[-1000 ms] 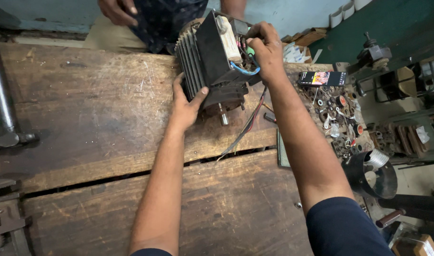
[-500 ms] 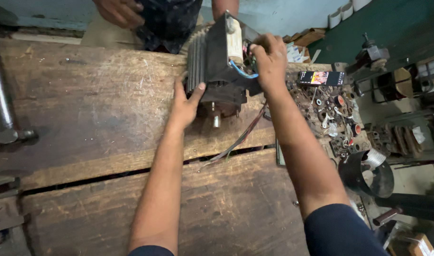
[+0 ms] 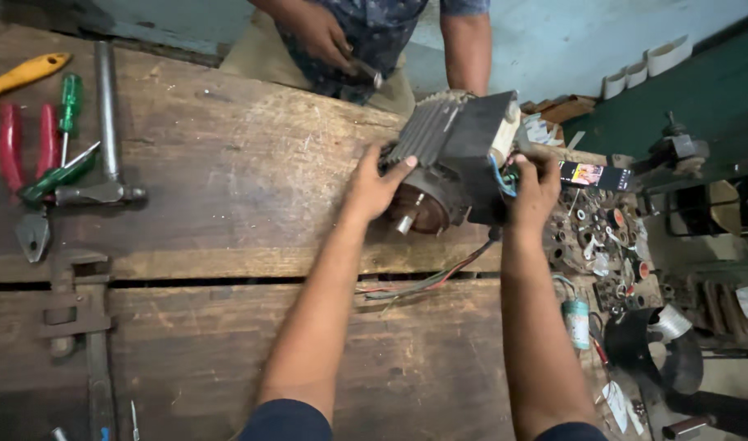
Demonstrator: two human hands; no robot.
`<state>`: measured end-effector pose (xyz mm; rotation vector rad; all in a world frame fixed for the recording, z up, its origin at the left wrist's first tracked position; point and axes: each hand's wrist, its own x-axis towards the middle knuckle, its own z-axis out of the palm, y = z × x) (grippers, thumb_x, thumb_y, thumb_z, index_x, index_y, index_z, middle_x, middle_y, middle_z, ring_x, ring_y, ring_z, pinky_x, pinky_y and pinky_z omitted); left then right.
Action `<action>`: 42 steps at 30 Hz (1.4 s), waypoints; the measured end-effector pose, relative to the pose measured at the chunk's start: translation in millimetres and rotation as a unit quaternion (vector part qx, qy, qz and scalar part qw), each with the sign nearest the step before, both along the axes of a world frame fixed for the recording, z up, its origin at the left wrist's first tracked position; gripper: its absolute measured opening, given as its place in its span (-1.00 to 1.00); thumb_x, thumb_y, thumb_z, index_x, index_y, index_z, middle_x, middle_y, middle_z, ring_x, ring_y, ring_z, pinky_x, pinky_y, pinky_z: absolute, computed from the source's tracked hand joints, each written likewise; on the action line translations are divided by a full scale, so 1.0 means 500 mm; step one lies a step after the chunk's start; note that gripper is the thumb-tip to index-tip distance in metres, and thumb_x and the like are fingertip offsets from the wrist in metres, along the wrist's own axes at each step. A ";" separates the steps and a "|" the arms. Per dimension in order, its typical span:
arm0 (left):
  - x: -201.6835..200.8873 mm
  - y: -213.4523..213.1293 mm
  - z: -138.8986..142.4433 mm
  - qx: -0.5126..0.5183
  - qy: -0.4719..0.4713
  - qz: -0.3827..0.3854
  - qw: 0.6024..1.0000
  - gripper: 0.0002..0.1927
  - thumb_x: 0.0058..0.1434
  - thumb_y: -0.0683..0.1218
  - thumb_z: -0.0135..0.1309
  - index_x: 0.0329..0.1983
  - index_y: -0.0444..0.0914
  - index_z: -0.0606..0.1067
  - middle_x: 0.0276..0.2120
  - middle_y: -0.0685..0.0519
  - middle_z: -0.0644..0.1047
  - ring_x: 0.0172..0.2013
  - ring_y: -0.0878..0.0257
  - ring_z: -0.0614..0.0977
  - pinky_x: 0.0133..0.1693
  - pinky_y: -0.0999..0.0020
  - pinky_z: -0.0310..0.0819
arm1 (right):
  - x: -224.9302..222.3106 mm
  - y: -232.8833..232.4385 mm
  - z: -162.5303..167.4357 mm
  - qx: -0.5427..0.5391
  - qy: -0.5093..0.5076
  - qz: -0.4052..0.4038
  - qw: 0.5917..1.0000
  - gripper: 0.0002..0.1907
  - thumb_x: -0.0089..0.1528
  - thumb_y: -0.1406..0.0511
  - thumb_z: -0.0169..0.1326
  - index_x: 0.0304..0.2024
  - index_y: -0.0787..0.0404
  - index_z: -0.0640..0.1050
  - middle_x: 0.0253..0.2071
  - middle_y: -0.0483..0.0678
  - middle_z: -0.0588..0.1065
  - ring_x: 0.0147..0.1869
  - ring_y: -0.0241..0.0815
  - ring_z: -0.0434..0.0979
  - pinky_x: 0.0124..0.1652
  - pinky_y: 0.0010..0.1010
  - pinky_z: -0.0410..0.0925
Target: The person holds an electric motor steady on a wooden workbench and occasionally rotates and repositions it while a coworker uses a wrench to loosen the motor's end cover, exposing the internal windings and capacitors.
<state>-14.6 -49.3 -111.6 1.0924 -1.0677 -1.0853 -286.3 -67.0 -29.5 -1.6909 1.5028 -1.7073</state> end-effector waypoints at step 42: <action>-0.005 0.024 0.020 -0.046 -0.081 0.039 0.995 0.08 0.00 0.41 0.29 0.38 -0.38 0.28 0.20 -0.39 0.43 0.23 -0.24 0.46 0.24 0.01 0.34 | 0.081 -0.017 0.092 0.056 0.111 0.087 0.988 -0.46 0.33 0.26 0.16 0.31 0.37 0.44 0.28 0.13 0.44 0.36 -0.08 0.43 0.32 -0.31 0.28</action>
